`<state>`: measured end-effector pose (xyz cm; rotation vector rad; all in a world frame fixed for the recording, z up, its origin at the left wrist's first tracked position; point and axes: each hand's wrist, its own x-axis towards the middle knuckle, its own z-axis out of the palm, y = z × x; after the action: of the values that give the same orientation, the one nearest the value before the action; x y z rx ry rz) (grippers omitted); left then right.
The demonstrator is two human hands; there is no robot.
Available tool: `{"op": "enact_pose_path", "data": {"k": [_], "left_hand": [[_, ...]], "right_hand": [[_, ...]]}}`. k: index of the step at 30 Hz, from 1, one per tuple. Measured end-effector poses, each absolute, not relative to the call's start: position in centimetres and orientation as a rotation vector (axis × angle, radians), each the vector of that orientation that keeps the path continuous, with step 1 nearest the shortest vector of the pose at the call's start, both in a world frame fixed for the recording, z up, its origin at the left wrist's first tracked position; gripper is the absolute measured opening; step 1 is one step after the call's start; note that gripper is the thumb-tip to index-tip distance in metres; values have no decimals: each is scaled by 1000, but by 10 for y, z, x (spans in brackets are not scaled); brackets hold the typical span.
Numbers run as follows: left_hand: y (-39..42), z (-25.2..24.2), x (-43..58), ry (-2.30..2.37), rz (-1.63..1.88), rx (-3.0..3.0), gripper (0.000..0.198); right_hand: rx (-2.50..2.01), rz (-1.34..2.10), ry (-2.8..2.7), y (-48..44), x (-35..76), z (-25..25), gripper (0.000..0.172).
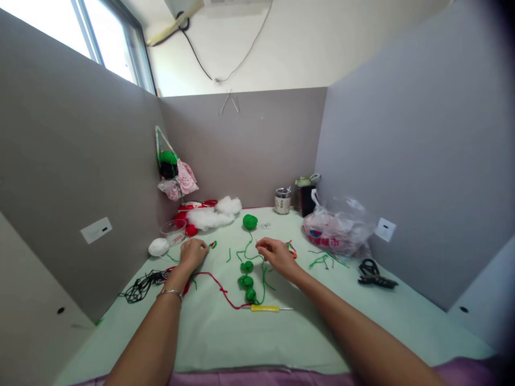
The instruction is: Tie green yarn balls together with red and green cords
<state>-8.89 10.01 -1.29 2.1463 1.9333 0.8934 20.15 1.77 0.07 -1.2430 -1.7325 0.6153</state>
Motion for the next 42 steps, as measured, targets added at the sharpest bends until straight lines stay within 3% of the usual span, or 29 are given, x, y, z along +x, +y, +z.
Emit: {"op": "enact_pose_path", "data": {"k": [4, 8, 13, 20, 27, 37, 42], "left_hand": [[80, 0, -70, 1655, 952, 2126, 21], [41, 12, -24, 941, 959, 1793, 29], [16, 12, 6, 717, 835, 1594, 35], [19, 2, 3, 677, 793, 1394, 36], [7, 11, 5, 575, 538, 1415, 42], [17, 10, 2, 696, 1121, 1344, 40], [12, 18, 0, 461, 1078, 1159, 32]], "right_hand": [[-1151, 734, -1683, 15, 199, 6, 17], [-1001, 1033, -1605, 1, 194, 18, 25], [-830, 1388, -1702, -12, 190, 26, 31], [-886, 1215, -1647, -3, 193, 22, 28], [-950, 995, -1541, 9, 200, 18, 23], [-995, 1027, -1601, 5, 194, 15, 23], [-965, 1074, -1673, -4, 186, 20, 24]]}}
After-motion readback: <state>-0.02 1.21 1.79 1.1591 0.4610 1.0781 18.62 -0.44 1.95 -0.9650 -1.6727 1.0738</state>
